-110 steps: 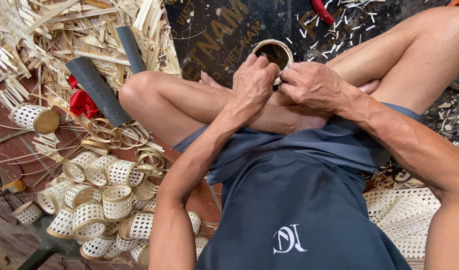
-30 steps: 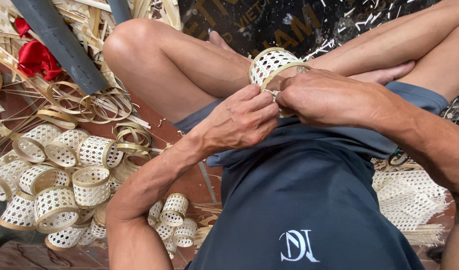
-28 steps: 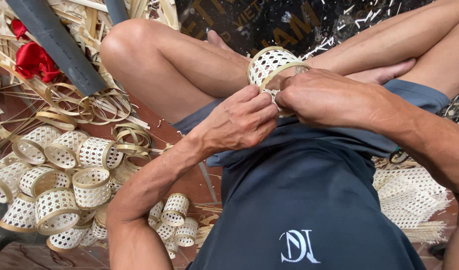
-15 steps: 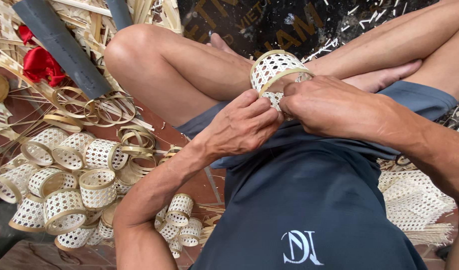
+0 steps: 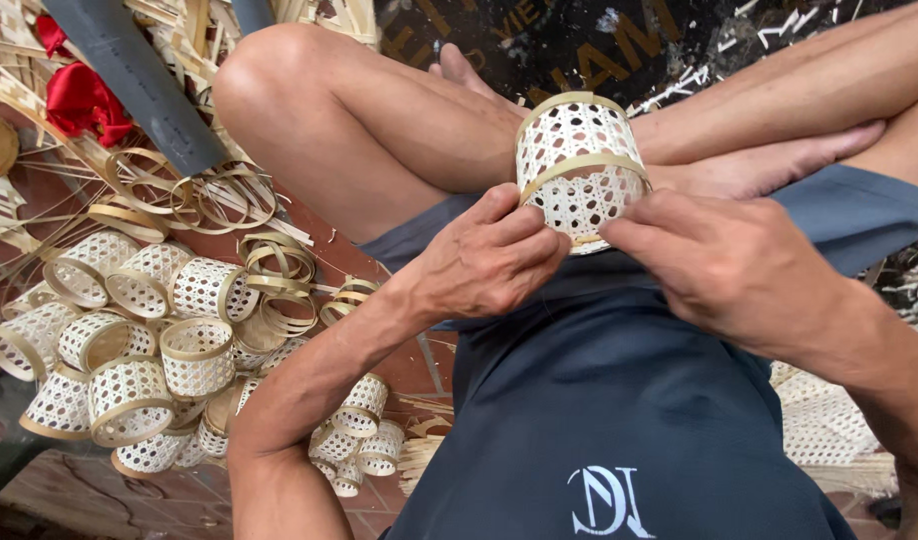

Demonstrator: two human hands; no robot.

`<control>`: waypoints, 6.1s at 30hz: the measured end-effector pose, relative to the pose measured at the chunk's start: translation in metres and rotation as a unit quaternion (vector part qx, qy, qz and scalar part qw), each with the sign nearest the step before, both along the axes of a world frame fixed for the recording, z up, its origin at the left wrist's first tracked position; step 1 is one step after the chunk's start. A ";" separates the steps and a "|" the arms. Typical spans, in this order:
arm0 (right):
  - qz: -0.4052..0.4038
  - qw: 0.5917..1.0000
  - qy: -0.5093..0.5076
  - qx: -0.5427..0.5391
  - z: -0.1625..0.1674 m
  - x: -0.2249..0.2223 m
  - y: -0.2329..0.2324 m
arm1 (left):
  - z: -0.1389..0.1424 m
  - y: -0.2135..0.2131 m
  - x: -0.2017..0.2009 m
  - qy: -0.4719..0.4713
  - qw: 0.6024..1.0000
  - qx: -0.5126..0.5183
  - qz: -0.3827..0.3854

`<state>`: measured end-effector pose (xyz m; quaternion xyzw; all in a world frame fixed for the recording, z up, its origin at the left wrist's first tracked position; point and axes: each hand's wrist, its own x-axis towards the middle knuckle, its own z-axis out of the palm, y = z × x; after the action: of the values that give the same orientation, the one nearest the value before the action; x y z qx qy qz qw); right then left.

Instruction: The person sits on the floor of a craft workshop and assembles woven bamboo basket bodies. They fit a woven mesh cylinder onto bamboo rings, bend thin bamboo strips around a gray PVC pipe to form rims, trim strips with pliers, press rings into the basket mouths, and fit round wooden lids onto finished baskets.

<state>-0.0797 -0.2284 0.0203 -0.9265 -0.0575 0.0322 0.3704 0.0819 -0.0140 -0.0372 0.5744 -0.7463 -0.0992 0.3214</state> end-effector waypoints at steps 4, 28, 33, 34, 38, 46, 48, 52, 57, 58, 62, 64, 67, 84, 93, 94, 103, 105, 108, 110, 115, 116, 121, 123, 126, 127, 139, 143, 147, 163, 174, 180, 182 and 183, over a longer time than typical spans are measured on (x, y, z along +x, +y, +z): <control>0.029 0.989 0.122 -0.074 -0.008 0.004 0.018 | 0.000 -0.006 -0.003 -0.018 1.000 -0.006 -0.021; 0.142 0.965 0.217 -0.020 -0.028 0.043 0.003 | -0.003 -0.016 0.011 0.056 0.998 0.007 -0.030; 0.141 0.965 0.215 -0.054 -0.026 0.039 0.003 | -0.001 -0.014 0.007 0.061 0.998 0.026 -0.005; 0.136 0.966 0.213 -0.053 -0.025 0.038 0.005 | -0.001 -0.014 0.007 0.059 0.998 0.027 -0.008; 0.139 0.963 0.225 -0.055 -0.023 0.035 0.006 | 0.000 -0.014 0.005 0.042 0.999 0.013 -0.023; 0.108 0.961 0.252 -0.037 -0.027 0.035 0.007 | 0.002 -0.012 0.001 0.032 0.999 0.009 -0.022; 0.108 0.960 0.256 -0.031 -0.028 0.034 0.011 | 0.001 -0.012 0.000 0.031 0.999 0.008 -0.023; 0.105 0.955 0.270 -0.059 -0.027 0.039 0.014 | 0.000 -0.011 0.000 0.048 0.998 0.030 -0.025; 0.074 0.960 0.270 -0.027 -0.023 0.044 0.016 | -0.001 -0.007 0.000 0.040 0.999 0.024 -0.006; 0.068 0.959 0.273 -0.026 -0.024 0.043 0.016 | -0.002 -0.006 0.000 0.041 0.999 0.020 -0.005; 0.052 0.957 0.283 -0.030 -0.028 0.043 0.020 | -0.003 -0.004 0.002 0.053 0.998 0.022 -0.013; 0.049 0.959 0.279 -0.032 -0.027 0.047 0.021 | -0.005 -0.005 0.003 0.046 0.998 0.040 -0.016; 0.039 0.970 0.239 -0.014 -0.014 0.052 0.016 | -0.004 -0.005 0.004 0.044 0.998 0.052 -0.012; -0.306 0.862 0.279 0.292 -0.072 -0.003 -0.018 | 0.000 -0.028 -0.013 0.038 0.989 0.135 0.047; -0.063 0.989 -0.092 -0.103 -0.004 0.009 -0.008 | 0.008 -0.008 0.006 0.047 0.996 0.075 0.012; -0.007 0.986 -0.129 -0.108 -0.005 0.009 -0.002 | 0.007 -0.001 0.010 0.052 0.996 0.071 -0.001; 0.127 0.957 -0.212 -0.150 -0.039 0.015 0.001 | 0.005 0.006 0.007 0.022 0.998 0.030 0.044; 0.127 0.952 -0.230 -0.155 -0.041 0.014 0.001 | 0.007 0.005 0.003 0.013 0.998 0.022 0.063; 0.126 0.947 -0.248 -0.160 -0.044 0.013 0.000 | 0.007 0.005 -0.003 0.016 0.996 0.011 0.086; 0.126 0.945 -0.257 -0.157 -0.045 0.011 -0.001 | 0.006 0.006 -0.005 0.010 0.996 0.012 0.092; 0.143 0.940 -0.269 -0.151 -0.046 0.005 -0.003 | 0.006 0.011 -0.009 -0.010 0.997 -0.028 0.066; 0.151 0.940 -0.268 -0.145 -0.047 0.004 -0.003 | 0.005 0.012 -0.011 -0.011 0.998 -0.032 0.061; 0.163 0.934 -0.289 -0.131 -0.055 0.002 -0.002 | -0.002 0.016 -0.014 -0.037 0.997 -0.049 0.044; 0.167 0.931 -0.295 -0.133 -0.058 0.002 -0.003 | -0.005 0.017 -0.014 -0.048 0.996 -0.056 0.041; 0.167 0.933 -0.294 -0.121 -0.060 0.001 -0.003 | -0.005 0.019 -0.016 -0.047 0.996 -0.045 0.054; 0.167 0.933 -0.297 -0.119 -0.060 0.001 -0.002 | -0.005 0.019 -0.016 -0.040 0.997 -0.041 0.059; 0.144 0.931 -0.310 -0.131 -0.059 0.007 0.001 | 0.002 0.010 -0.024 -0.033 0.990 -0.030 0.137; 0.142 0.934 -0.297 -0.137 -0.058 0.006 0.003 | 0.000 0.012 -0.022 -0.036 0.993 -0.026 0.113; 0.140 0.932 -0.298 -0.150 -0.057 0.004 0.003 | 0.000 0.013 -0.021 -0.025 0.995 -0.021 0.093; 0.133 0.941 -0.262 -0.170 -0.043 0.009 0.006 | 0.007 0.005 -0.011 -0.009 0.997 -0.034 0.076; 0.086 0.954 -0.225 -0.178 -0.046 0.010 0.002 | 0.011 -0.002 0.045 -0.109 0.994 0.005 0.007; 0.101 0.966 -0.211 -0.113 -0.058 0.008 0.005 | 0.014 -0.027 0.053 -0.131 0.991 0.004 -0.029; 0.114 0.965 -0.209 -0.111 -0.048 0.015 0.003 | 0.015 -0.028 0.053 -0.127 0.992 0.005 -0.021; 0.119 0.961 -0.216 -0.124 -0.040 0.019 0.000 | 0.015 -0.027 0.052 -0.121 0.992 0.007 -0.023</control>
<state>-0.0607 -0.2280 -0.0200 -0.9366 -0.2415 -0.1179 0.2249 0.1342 -0.0407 -0.0218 0.5674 -0.7917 -0.0412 0.2227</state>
